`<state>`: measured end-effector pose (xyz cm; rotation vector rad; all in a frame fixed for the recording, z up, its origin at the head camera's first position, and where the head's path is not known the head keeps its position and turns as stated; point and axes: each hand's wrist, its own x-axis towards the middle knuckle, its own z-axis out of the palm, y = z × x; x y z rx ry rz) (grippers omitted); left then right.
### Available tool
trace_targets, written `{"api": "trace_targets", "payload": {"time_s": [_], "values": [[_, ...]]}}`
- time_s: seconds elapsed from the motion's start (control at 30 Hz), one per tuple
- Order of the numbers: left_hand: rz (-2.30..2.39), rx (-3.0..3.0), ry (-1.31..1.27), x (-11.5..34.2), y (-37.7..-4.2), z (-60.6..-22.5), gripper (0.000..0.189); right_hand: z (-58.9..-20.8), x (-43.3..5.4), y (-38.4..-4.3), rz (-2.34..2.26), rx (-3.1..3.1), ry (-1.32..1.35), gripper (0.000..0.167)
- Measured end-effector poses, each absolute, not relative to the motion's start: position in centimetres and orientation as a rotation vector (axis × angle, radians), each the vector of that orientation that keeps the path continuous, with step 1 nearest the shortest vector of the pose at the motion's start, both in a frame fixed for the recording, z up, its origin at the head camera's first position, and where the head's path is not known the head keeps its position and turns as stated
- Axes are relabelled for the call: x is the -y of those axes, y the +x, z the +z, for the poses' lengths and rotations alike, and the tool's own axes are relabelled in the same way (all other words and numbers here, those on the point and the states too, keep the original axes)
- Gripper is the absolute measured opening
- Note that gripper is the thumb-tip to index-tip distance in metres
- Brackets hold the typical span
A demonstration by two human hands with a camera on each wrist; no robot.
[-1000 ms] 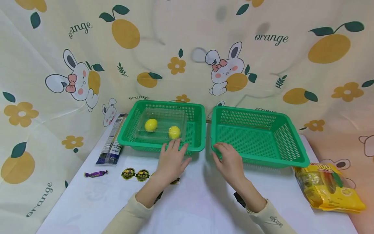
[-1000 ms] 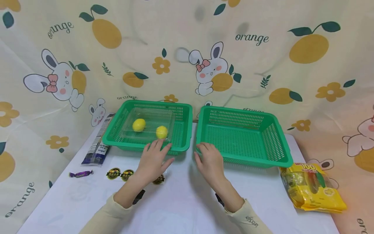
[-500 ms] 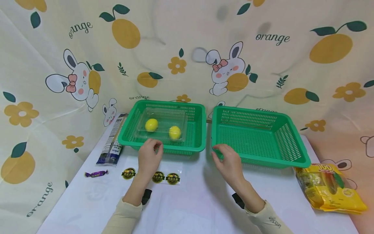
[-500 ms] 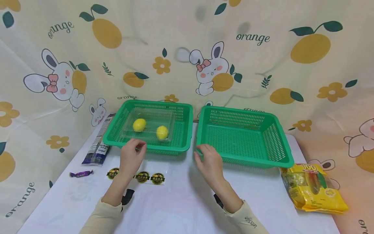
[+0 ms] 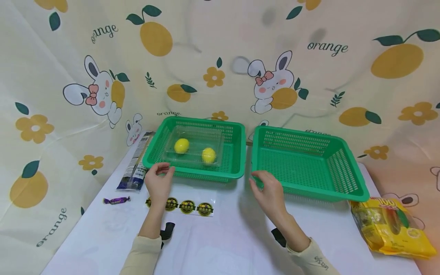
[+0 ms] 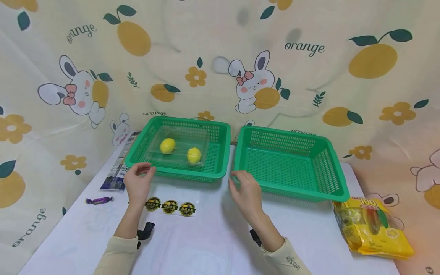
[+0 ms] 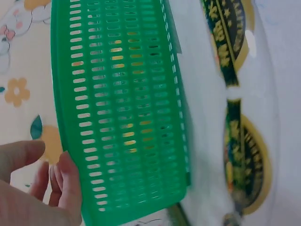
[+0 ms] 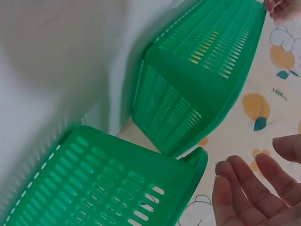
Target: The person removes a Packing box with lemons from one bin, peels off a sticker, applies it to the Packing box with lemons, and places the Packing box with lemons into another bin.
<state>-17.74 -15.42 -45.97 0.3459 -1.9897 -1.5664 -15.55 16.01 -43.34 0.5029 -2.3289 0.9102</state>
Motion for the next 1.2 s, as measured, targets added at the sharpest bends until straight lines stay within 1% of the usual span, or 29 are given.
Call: {"api": "trace_targets", "payload": {"time_s": [0.17,0.37,0.43,0.67,0.8,0.97,1.2], "values": [[-1.875,1.681,0.521,15.8,-17.9,-46.4,0.020,-43.4,-16.0,-15.6,0.943,2.318,0.489,0.017],[-2.299,1.214,0.716,16.7,-18.3,-46.1,0.052,-43.5,-15.9,-15.9,1.024,2.295,0.496,0.017],[-2.392,1.110,0.756,17.0,-18.3,-46.0,0.057,-43.4,-15.9,-16.2,1.060,2.291,0.494,0.017],[-2.521,1.057,0.766,17.3,-18.6,-46.0,0.036,-42.8,-15.4,-17.7,1.344,2.295,0.485,0.018],[-2.537,1.067,0.737,17.0,-18.7,-46.2,0.034,-42.6,-14.8,-18.5,1.556,2.298,0.436,0.023],[-2.530,1.070,0.721,16.8,-18.9,-46.5,0.031,-42.1,-13.9,-19.1,1.683,2.287,0.384,0.029],[-2.520,1.023,0.706,16.9,-18.9,-46.7,0.026,-38.4,-12.0,-19.1,1.750,2.302,0.419,0.030]]}}
